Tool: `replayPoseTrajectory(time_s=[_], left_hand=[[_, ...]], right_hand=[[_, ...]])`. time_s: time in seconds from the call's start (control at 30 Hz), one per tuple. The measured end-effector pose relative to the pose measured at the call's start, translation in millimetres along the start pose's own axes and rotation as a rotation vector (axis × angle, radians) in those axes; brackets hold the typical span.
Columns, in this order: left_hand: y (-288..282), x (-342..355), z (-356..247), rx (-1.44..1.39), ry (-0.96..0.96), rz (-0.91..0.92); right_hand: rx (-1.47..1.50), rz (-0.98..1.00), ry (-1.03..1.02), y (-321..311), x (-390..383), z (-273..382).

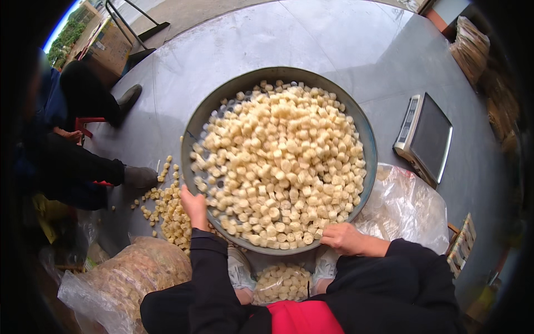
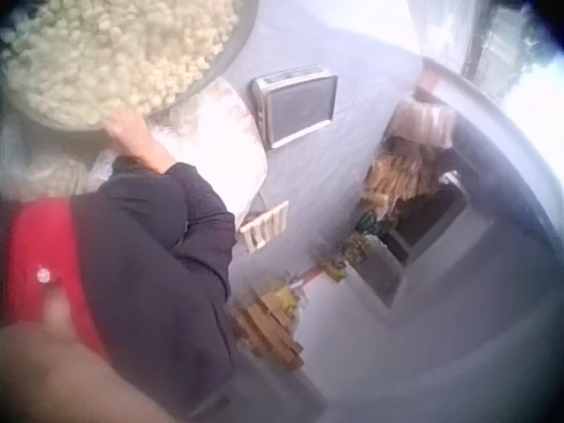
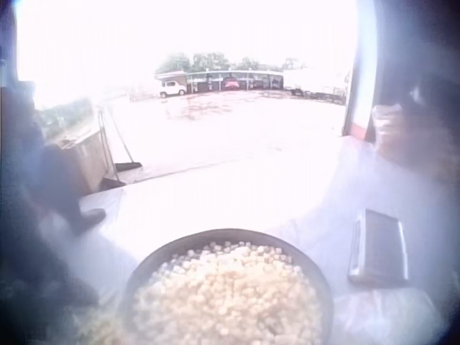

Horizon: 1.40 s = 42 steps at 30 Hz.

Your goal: The person sits on the floor and sorts small, pale, cylindrical food items from a large perforated tray into a clear plastic bag. They repeatedly scoop items with both hands, transfer them into the bag, and occasionally spread or rearrange the remaining items on the tray.

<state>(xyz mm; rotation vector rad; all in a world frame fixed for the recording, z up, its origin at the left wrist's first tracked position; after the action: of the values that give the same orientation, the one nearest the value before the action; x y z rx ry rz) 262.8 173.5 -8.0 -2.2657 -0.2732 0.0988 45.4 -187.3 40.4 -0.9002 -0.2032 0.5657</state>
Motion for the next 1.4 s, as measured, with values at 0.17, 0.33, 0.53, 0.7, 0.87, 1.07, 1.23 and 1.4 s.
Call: replayPoseTrajectory(time_s=[0.17, 0.33, 0.53, 0.7, 0.87, 1.07, 1.23, 1.4], left_hand=[[-24.8, 22.9, -10.7, -0.129, 0.252, -0.028], [4.7, 6.0, 7.6, -0.119, 0.176, -0.055], [-25.5, 18.5, -43.1, 0.030, 0.167, 0.072], [-47.5, 15.3, -56.6, 0.139, 0.107, 0.050], [-3.1, -18.4, -25.0, 0.051, 0.047, 0.107], [24.3, -44.3, 12.1, -0.087, -0.017, 0.027], [31.8, -52.9, 18.4, -0.124, -0.002, 0.016], [37.6, -52.2, 13.3, -0.050, 0.030, 0.023]], right_hand=[[0.106, -0.010, -0.030, -52.4, 23.6, 19.2], [-0.028, -0.021, 0.027, -23.1, 8.0, -4.9], [0.022, 0.011, 0.030, -69.4, 3.1, 2.5], [0.171, -0.058, 0.103, -78.9, 4.4, 11.8], [-0.025, 0.005, 0.139, -15.7, -21.4, -15.5], [-0.111, 0.131, 0.110, 3.1, -29.2, -20.5], [-0.009, 0.500, 0.246, -11.8, 6.1, -21.5], [0.156, 0.429, 0.187, 17.1, 45.9, -15.8]])
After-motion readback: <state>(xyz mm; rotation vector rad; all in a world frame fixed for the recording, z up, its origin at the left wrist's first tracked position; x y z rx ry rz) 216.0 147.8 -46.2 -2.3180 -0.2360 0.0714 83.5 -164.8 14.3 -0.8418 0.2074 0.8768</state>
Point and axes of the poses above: each hand's wrist, its own x-axis towards the middle knuckle, its own y-axis out of the palm, z = x × y, the point moved 1 cm from there along x, towards the middle knuckle, and after that the axes turned 10 degrees about y, right-handed, at the moved point
